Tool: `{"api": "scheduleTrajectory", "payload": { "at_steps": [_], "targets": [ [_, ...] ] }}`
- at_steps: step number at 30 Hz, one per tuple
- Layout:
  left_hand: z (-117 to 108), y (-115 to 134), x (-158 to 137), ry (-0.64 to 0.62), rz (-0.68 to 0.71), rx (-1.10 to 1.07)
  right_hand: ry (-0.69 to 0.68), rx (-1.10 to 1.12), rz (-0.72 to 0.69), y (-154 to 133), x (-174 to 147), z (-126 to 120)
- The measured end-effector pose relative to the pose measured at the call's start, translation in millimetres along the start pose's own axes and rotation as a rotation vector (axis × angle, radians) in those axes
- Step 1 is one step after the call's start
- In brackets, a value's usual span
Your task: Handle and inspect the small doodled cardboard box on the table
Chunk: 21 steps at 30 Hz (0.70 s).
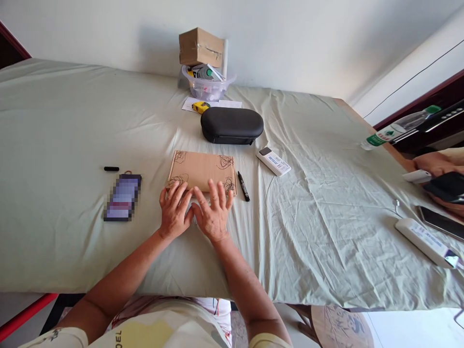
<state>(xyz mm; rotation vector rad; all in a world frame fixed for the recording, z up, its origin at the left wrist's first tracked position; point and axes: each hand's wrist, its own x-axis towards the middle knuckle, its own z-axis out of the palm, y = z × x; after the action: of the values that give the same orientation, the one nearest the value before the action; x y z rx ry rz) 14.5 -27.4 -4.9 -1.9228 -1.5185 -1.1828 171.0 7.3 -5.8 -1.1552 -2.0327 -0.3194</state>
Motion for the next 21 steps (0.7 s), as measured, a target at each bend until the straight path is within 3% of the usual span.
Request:
{"api": "scheduleTrajectory", "payload": {
  "at_steps": [5,11,17,21],
  "targets": [
    [4,-4,-1,-0.034,-0.005,-0.006,0.028,-0.041,-0.019,-5,-2,8],
    [3,-8,1,-0.077,0.007,0.001,0.146,-0.063,0.102,37,6,7],
    [7,-10,-3,-0.081,-0.027,-0.044,0.23,0.209,0.278,61,10,5],
    [11,-17,-7,-0.05,-0.118,-0.072,0.245,0.346,0.208,43,10,-1]
  ]
}}
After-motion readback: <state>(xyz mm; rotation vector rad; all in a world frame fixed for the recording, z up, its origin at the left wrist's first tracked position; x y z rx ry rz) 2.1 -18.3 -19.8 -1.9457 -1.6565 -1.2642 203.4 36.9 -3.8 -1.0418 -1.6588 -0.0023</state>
